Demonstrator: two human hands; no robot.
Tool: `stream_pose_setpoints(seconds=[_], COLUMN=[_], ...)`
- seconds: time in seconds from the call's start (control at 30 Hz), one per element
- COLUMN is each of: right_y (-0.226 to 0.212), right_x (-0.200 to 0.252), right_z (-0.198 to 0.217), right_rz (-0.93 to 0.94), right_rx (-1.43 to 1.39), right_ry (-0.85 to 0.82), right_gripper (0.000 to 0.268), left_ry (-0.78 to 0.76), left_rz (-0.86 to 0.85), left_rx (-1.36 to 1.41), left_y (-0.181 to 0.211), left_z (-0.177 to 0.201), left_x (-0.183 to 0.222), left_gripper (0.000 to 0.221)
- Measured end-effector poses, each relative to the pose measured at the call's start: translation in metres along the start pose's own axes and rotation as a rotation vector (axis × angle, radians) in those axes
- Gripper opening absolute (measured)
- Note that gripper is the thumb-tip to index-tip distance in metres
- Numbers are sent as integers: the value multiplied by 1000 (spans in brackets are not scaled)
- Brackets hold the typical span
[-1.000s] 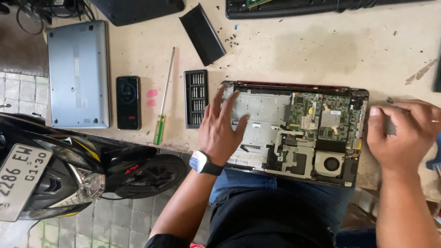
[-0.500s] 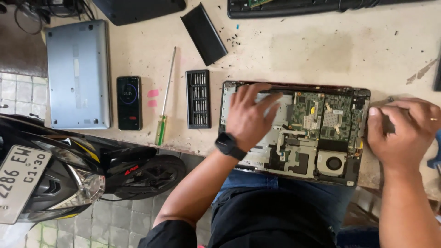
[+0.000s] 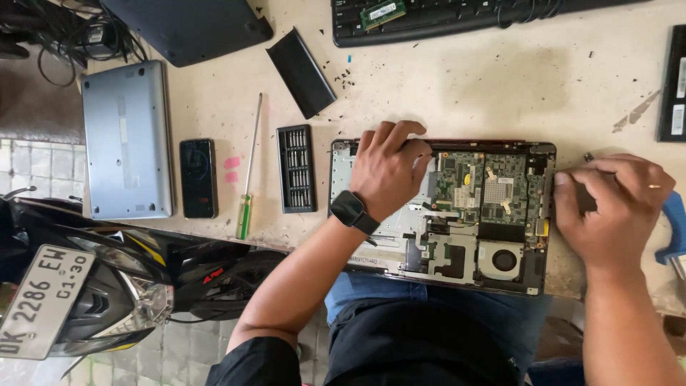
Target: The person is unscrewing internal components and disconnecting ribbon cables from a laptop motherboard during a repair process.
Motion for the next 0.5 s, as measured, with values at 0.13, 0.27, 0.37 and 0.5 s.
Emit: stream_pose_setpoints(seconds=[0.13, 0.27, 0.37, 0.5], right_y=[-2, -2, 1, 0], right_x=[-4, -3, -3, -4], right_z=[3, 3, 3, 3], right_rz=[-15, -16, -28, -37], right_rx=[-43, -74, -89, -90], right_ry=[9, 21, 25, 24], right_gripper=[20, 18, 17, 15], left_ry=[-68, -56, -29, -33], left_rz=[-88, -214, -224, -183], left_rx=[-46, -61, -8, 9], left_y=[1, 5, 7, 5], left_z=[1, 1, 2, 0], left_x=[-7, -6, -4, -7], left_gripper=[6, 8, 6, 9])
Point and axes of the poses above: each hand's wrist, its own x-axis away from the middle knuckle, its own z-axis out of the back of the hand, y = z × x, the point moved 9 cm from there along -x, towards the middle knuckle, and after that the axes turned 9 degrees about -z, right-handed, at the moved point
